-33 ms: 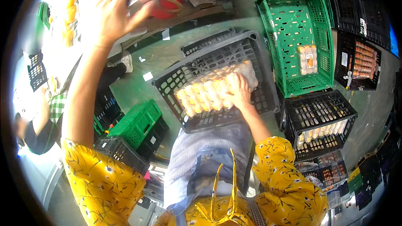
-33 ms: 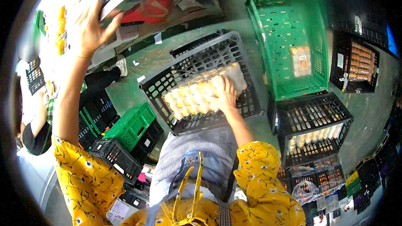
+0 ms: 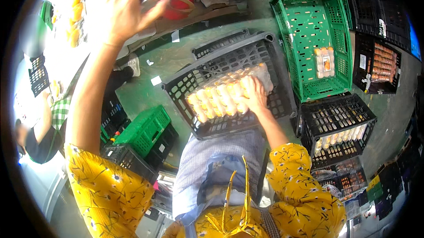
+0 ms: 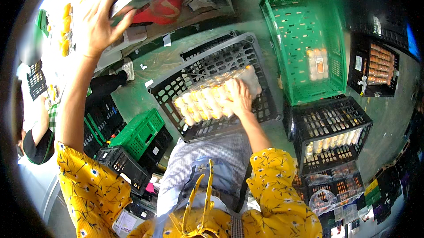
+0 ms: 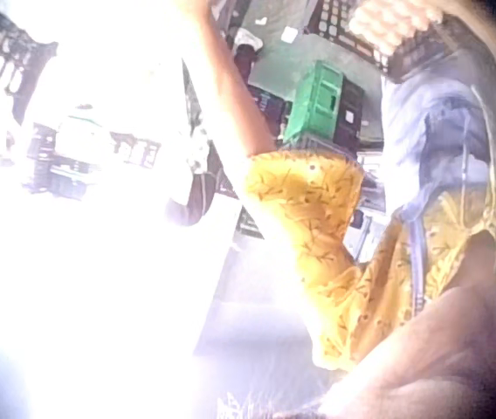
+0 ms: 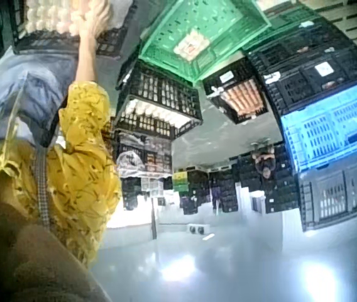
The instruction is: The person arranges oranges on a metal table, places them into clear plastic bags, and seals the bags. They also handle small white labels and place them on the packaged fruit. The person works alongside another individual who performs similar packaging tasks.
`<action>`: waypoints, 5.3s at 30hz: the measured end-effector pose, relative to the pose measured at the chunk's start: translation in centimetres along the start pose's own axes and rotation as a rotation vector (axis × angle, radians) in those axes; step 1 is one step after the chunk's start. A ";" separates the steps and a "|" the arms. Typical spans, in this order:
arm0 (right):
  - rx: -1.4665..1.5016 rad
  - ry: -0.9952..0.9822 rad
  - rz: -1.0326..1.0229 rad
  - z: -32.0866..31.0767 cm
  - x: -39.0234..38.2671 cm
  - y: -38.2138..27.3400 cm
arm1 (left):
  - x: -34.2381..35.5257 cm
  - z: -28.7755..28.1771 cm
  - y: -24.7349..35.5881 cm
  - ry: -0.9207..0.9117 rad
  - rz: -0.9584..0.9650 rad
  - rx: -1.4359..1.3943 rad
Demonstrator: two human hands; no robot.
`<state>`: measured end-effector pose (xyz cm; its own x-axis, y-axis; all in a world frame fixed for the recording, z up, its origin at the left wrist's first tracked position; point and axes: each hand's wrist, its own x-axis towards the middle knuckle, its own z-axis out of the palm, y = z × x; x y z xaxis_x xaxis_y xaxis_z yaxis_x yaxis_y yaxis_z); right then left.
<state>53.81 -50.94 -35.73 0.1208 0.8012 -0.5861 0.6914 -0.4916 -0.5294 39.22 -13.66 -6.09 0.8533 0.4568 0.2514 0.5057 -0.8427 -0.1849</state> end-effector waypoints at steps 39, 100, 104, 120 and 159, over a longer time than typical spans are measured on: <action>-0.259 0.624 -0.978 -9.7 -26.1 -41.8 | -33.9 -18.4 8.5 0.028 -1.455 -2.635; -0.253 0.038 -1.265 -3.3 10.0 -83.2 | -40.7 -10.3 -31.6 1.077 -1.878 -1.532; -0.304 0.073 -1.266 -2.8 9.6 -84.3 | -41.5 -9.9 -31.8 1.072 -1.870 -1.583; -0.537 0.330 -1.266 -3.2 10.3 -87.7 | -42.9 -6.7 -32.5 0.760 -2.045 -1.468; -0.208 0.292 -1.217 -9.8 14.6 -82.7 | -38.9 -7.2 -54.4 0.211 -1.099 -1.401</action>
<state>5.41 4.78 5.48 -0.5355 0.7540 0.3805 0.5606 0.6543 -0.5076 -22.42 12.34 1.07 0.1483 0.9719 -0.1827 0.2030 0.1509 0.9675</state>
